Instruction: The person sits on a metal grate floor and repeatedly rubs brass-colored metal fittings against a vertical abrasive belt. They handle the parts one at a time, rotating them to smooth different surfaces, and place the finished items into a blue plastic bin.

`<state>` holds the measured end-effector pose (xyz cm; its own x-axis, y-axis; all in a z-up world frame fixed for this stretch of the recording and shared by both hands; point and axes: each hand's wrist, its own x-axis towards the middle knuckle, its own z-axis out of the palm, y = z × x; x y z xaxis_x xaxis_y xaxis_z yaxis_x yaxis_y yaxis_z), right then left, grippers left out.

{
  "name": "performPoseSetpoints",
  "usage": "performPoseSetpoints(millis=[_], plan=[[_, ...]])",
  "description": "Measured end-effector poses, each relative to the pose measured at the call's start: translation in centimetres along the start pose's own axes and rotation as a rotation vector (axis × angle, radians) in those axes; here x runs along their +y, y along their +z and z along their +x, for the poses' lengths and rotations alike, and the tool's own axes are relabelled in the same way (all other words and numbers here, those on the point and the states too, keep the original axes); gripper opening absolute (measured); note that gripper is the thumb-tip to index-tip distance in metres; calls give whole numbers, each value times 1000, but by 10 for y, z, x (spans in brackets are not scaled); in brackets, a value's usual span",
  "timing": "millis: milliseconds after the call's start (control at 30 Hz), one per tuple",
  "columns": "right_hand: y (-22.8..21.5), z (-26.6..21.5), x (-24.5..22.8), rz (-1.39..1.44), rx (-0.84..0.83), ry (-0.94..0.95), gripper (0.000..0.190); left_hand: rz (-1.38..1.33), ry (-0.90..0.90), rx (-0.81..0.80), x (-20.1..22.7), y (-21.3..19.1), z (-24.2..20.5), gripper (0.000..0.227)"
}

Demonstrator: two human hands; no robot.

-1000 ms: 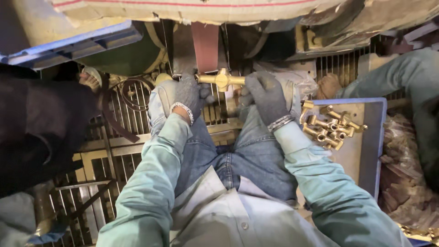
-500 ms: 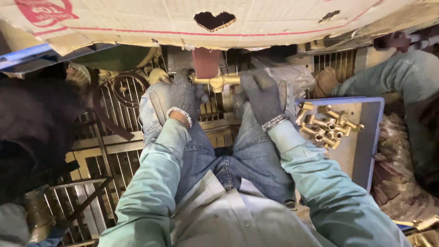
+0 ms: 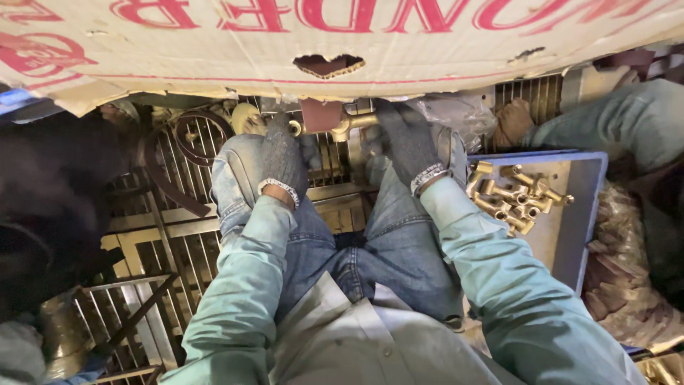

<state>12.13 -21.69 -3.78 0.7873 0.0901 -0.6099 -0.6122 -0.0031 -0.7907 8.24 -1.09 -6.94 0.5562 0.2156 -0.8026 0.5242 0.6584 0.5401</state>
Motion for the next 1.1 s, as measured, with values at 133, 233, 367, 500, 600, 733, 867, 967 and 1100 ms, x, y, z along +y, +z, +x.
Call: performPoseSetpoints(millis=[133,233,367,500,600,733,867,967,1100], plan=[[-10,24,16,79,9,58,24,5,-3,-8,-7,-7,10,32],[-23,42,32,-1140,-92,-925,15,-68,-70,-4,-15,-13,24,35],[-26,65,42,-600,-25,-487,18,-15,-8,-55,-22,-22,40,18],[-21,72,37,-879,-61,-763,27,68,32,-109,-19,-23,41,17],[-22,65,26,-1047,-83,-890,34,66,-66,-17,-8,-13,36,24],[-26,32,17,-1194,-95,-1028,36,102,-29,-56,0,-8,12,37],[-17,0,8,-896,-105,-544,17,523,510,-319,2,-18,-17,30],[-3,-22,2,30,-157,-120,18,142,406,-279,-1,-17,-39,32],[5,-55,-21,467,-268,-172,21,115,729,-408,3,-14,-78,41]])
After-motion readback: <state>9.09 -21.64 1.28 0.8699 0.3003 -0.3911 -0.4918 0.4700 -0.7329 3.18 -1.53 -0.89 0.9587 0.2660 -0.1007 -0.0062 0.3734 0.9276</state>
